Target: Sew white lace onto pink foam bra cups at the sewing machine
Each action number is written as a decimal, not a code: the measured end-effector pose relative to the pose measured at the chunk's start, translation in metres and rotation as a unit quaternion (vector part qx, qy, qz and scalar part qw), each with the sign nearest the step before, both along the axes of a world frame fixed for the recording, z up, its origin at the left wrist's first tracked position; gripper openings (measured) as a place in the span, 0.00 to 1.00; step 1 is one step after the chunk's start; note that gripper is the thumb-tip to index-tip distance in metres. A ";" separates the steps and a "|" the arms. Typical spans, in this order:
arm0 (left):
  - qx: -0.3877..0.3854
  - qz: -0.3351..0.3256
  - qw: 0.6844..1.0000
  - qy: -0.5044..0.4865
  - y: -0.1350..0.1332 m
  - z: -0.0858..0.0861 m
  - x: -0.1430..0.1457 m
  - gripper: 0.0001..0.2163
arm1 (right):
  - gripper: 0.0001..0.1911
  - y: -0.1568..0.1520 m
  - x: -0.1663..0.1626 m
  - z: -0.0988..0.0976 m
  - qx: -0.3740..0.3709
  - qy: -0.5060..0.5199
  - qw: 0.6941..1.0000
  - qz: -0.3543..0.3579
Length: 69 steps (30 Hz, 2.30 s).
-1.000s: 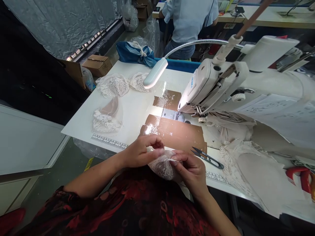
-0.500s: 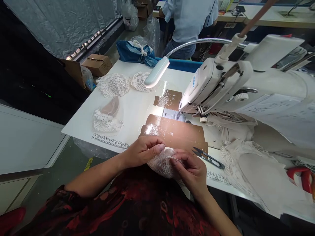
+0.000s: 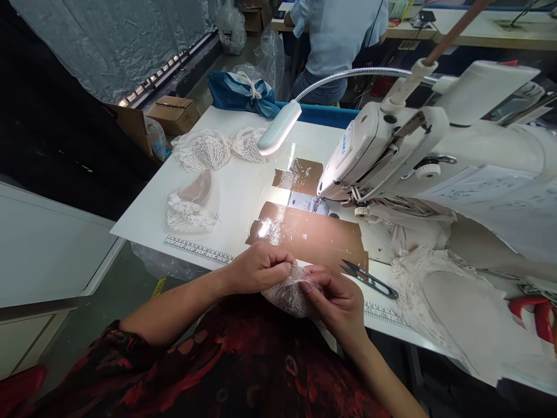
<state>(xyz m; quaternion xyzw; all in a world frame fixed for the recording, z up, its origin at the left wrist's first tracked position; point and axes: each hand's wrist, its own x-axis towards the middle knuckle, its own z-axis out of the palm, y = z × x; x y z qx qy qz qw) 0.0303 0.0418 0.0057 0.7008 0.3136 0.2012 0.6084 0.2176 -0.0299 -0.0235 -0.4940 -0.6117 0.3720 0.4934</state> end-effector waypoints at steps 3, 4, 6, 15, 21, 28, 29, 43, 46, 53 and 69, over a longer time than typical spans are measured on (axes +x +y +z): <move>0.001 0.000 1.000 -0.008 0.000 0.001 -0.001 0.09 | 0.04 0.000 0.000 0.000 0.004 0.003 1.000 0.002; -0.001 0.000 1.000 -0.013 0.000 0.001 -0.001 0.09 | 0.04 0.000 0.001 0.000 0.008 0.004 1.000 0.001; -0.011 0.000 1.000 -0.023 -0.001 0.000 -0.003 0.09 | 0.05 0.000 0.002 -0.001 0.017 0.003 1.000 -0.005; 0.031 0.006 0.999 0.042 0.000 0.001 -0.010 0.11 | 0.02 0.000 0.004 -0.004 0.013 -0.024 0.998 -0.052; 0.063 0.060 0.996 -0.003 0.000 0.002 -0.006 0.08 | 0.02 0.000 0.003 -0.003 0.017 -0.040 0.997 -0.059; 0.011 0.014 0.999 -0.036 -0.001 -0.004 0.003 0.13 | 0.04 0.003 0.001 0.000 0.037 -0.041 0.998 -0.033; 0.009 0.014 0.999 -0.039 -0.002 -0.004 0.004 0.14 | 0.04 0.003 0.001 0.000 0.037 -0.042 0.998 -0.033; 0.074 -0.008 0.997 -0.022 -0.004 -0.005 -0.001 0.11 | 0.06 0.006 -0.001 0.003 -0.020 -0.016 0.999 -0.032; 0.072 -0.002 0.997 -0.017 -0.004 -0.004 -0.001 0.10 | 0.07 0.006 -0.002 0.004 -0.018 -0.018 0.999 -0.032; 0.031 0.014 0.999 -0.010 -0.005 -0.003 0.003 0.11 | 0.07 0.006 -0.007 0.007 -0.023 -0.025 0.998 -0.049; -0.112 0.016 0.991 -0.068 0.003 -0.005 0.012 0.12 | 0.11 0.023 0.020 0.012 -0.211 0.049 0.973 0.084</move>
